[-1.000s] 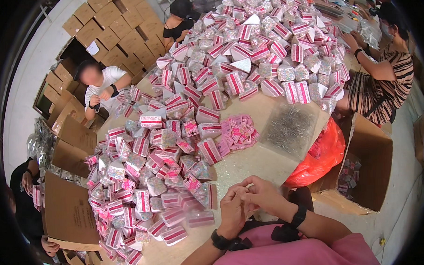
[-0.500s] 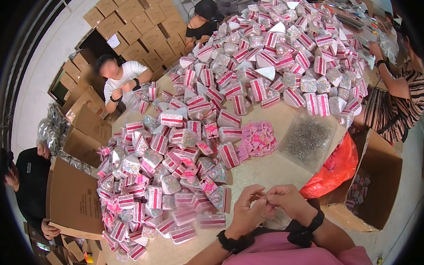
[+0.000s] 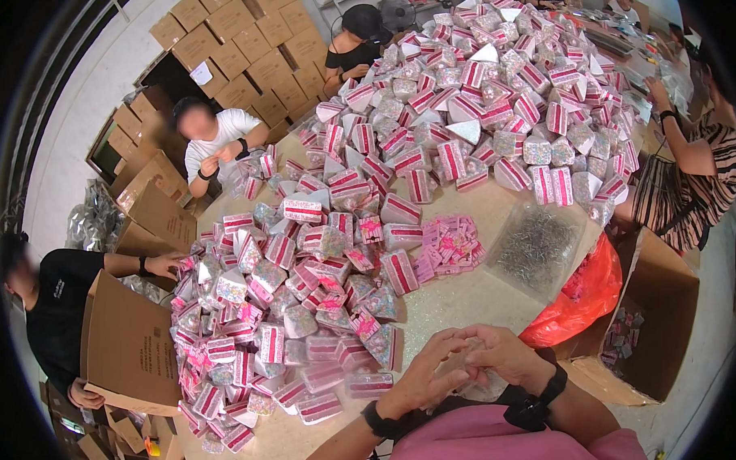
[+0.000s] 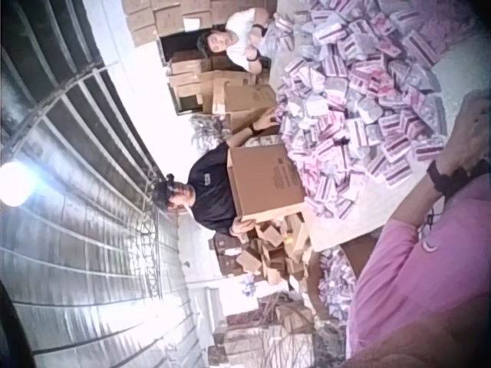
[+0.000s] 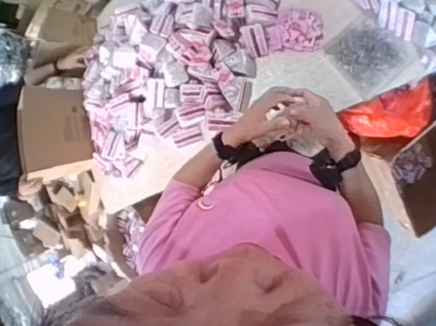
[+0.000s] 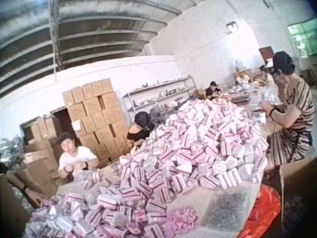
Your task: Packing small pink items into clear bags and then placing them into cardboard boxes in an assembly line factory setting.
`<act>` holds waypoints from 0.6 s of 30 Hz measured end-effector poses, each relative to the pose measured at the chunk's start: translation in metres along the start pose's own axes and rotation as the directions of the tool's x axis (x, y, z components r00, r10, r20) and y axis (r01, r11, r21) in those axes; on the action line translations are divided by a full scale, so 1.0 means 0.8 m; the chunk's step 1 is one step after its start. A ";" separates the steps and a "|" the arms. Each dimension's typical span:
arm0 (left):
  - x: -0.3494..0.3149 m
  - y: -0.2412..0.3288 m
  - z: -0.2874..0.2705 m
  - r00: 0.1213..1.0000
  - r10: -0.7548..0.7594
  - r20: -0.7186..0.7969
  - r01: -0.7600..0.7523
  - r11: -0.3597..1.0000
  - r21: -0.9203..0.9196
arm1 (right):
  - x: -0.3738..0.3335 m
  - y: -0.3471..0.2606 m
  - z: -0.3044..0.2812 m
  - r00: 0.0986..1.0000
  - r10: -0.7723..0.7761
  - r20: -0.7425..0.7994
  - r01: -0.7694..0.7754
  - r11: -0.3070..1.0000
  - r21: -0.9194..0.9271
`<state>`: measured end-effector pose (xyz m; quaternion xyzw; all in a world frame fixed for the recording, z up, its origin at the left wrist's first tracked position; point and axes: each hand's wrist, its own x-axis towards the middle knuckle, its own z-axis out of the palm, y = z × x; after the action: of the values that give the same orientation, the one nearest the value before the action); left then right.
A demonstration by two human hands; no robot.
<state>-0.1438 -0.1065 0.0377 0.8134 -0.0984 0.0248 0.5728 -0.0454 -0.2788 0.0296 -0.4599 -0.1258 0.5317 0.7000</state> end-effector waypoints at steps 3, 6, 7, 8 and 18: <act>-0.005 -0.003 0.007 0.993 -0.044 -0.113 0.051 0.997 0.054 | 0.000 -0.003 0.008 1.000 0.001 -0.024 -0.002 1.000 -0.022; -0.008 -0.004 0.005 0.986 -0.104 -0.129 0.109 0.993 0.034 | 0.001 -0.001 0.006 1.000 0.016 -0.012 -0.016 0.999 -0.036; -0.009 -0.004 0.005 0.980 -0.152 -0.130 0.157 0.987 0.025 | 0.002 0.001 0.004 1.000 0.015 -0.008 -0.016 0.999 -0.046; -0.010 -0.004 0.007 0.971 -0.200 -0.129 0.204 0.979 0.015 | 0.003 0.004 0.002 1.000 0.015 -0.004 -0.015 0.998 -0.056; -0.003 -0.024 0.025 0.855 -0.507 -0.107 0.350 0.717 -0.603 | -0.001 0.015 0.017 0.818 -0.559 0.132 0.351 0.305 -0.886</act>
<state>-0.1443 -0.1185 0.0124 0.5966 0.1689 -0.0316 0.7839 -0.0621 -0.2724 0.0276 -0.7482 -0.4355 0.1160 0.4869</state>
